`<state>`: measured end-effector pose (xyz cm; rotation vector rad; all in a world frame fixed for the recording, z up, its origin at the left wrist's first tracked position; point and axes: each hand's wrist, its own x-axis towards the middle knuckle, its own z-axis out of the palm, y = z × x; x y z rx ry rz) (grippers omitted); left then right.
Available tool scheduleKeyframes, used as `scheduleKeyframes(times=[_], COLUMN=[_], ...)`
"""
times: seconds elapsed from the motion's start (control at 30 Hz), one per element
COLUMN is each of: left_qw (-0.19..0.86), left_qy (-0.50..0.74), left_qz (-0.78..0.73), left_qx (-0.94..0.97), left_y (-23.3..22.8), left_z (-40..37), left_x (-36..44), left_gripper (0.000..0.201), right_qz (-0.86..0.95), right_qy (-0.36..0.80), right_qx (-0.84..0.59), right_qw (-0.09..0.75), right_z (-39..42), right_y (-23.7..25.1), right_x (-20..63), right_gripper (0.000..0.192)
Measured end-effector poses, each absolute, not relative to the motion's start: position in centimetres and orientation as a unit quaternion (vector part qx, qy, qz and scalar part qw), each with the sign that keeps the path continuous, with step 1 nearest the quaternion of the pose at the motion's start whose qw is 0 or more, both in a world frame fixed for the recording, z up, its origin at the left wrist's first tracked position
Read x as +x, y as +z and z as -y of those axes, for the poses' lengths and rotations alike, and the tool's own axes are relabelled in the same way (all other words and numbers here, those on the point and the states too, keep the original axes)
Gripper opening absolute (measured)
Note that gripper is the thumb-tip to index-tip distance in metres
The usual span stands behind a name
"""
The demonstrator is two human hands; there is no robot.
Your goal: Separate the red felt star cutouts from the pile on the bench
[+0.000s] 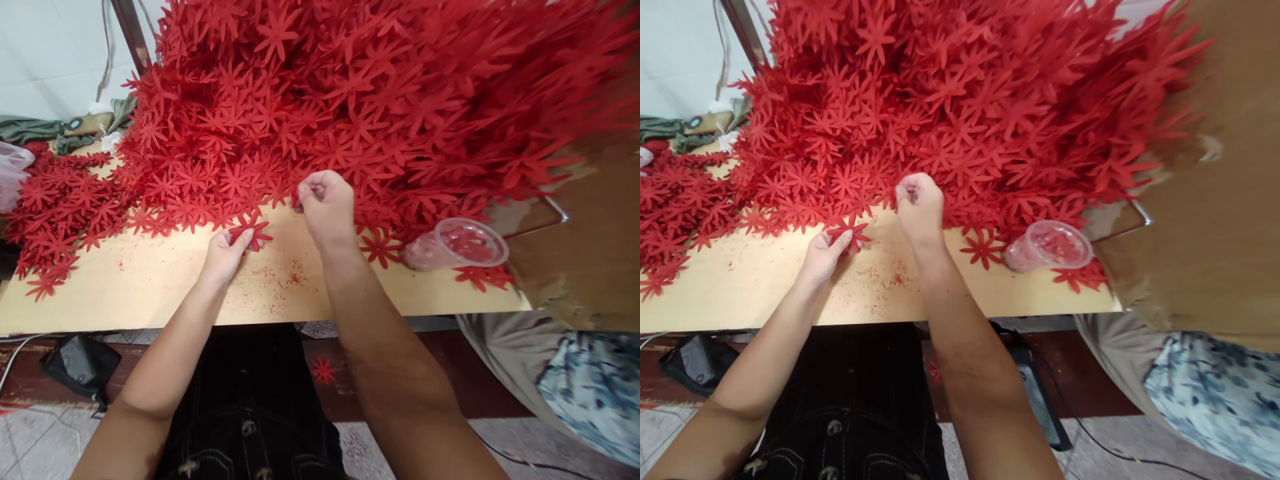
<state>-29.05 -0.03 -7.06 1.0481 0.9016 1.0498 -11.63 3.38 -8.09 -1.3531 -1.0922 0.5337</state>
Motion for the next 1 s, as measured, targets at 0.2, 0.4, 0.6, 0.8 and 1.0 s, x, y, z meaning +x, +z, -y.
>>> scheduleKeyframes(times=[0.2, 0.4, 0.6, 0.8, 1.0], left_qw=[0.621, 0.621, 0.64, 0.587, 0.583], left_qy=[0.491, 0.488, 0.462, 0.471, 0.477], left_qz=[-0.425, -0.417, -0.42, -0.414, -0.427], left_qx=[0.439, 0.45, 0.448, 0.512, 0.5], left_y=[-6.7, -6.8, -7.0, -7.2, -7.5], left_z=[0.1, 0.2, 0.4, -0.1, -0.7], left_x=[-29.1, -29.0, -29.0, -28.8, -28.3], left_gripper=[0.028, 0.039, 0.052, 0.042, 0.027], right_qz=[0.532, 0.543, 0.508, 0.526, 0.53], right_qy=[0.251, 0.436, 0.512, 0.353, 0.266], right_qx=[-0.571, -0.481, -0.423, -0.545, -0.621], right_qw=[0.572, 0.533, 0.548, 0.55, 0.513], right_z=[-3.1, 0.3, 0.9, 0.6, -0.4], right_y=[-7.6, -7.1, -6.8, -7.1, -7.2], right_x=[-14.0, -16.3, -17.1, -17.3, -17.5], right_gripper=[0.039, 0.039, 0.04, 0.015, 0.012])
